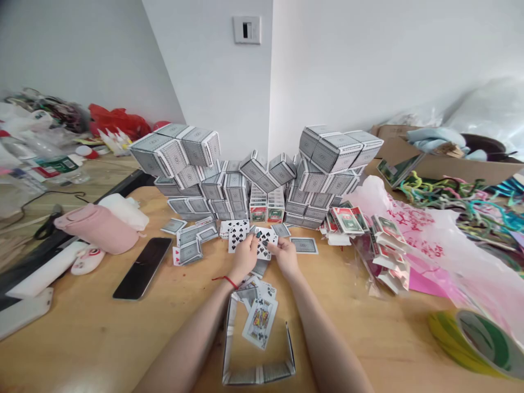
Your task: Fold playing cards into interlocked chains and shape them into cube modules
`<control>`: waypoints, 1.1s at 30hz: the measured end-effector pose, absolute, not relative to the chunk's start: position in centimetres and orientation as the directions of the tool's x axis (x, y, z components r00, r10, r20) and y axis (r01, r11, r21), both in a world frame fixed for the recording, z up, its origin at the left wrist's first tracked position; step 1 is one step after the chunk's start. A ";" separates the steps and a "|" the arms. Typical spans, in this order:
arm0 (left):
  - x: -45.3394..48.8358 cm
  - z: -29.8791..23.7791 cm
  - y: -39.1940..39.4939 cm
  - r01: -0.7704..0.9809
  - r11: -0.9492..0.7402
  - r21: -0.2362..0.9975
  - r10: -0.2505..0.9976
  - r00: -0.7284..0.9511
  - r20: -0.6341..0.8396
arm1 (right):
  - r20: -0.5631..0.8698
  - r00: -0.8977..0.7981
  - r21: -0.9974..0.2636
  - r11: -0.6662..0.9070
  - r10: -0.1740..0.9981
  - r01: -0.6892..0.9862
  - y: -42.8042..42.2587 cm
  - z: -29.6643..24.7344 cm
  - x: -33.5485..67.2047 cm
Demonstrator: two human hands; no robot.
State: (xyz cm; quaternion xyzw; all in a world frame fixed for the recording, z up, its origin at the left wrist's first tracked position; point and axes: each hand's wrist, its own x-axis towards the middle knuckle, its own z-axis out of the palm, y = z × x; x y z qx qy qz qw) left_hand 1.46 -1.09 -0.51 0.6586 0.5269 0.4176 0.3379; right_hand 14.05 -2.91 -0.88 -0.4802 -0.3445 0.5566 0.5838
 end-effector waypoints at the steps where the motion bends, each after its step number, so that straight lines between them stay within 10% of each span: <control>1: 1.4 -0.5 -1.0 0.427 -0.219 0.877 0.976 0.094 0.197 | -0.139 0.135 -0.942 -0.090 0.981 -0.322 -2.9 -0.8 14.0; 33: 0.7 -0.4 -0.3 0.378 -0.206 0.903 0.976 0.013 0.217 | -0.146 0.037 -0.969 -0.135 0.989 -0.205 -3.2 -0.6 13.0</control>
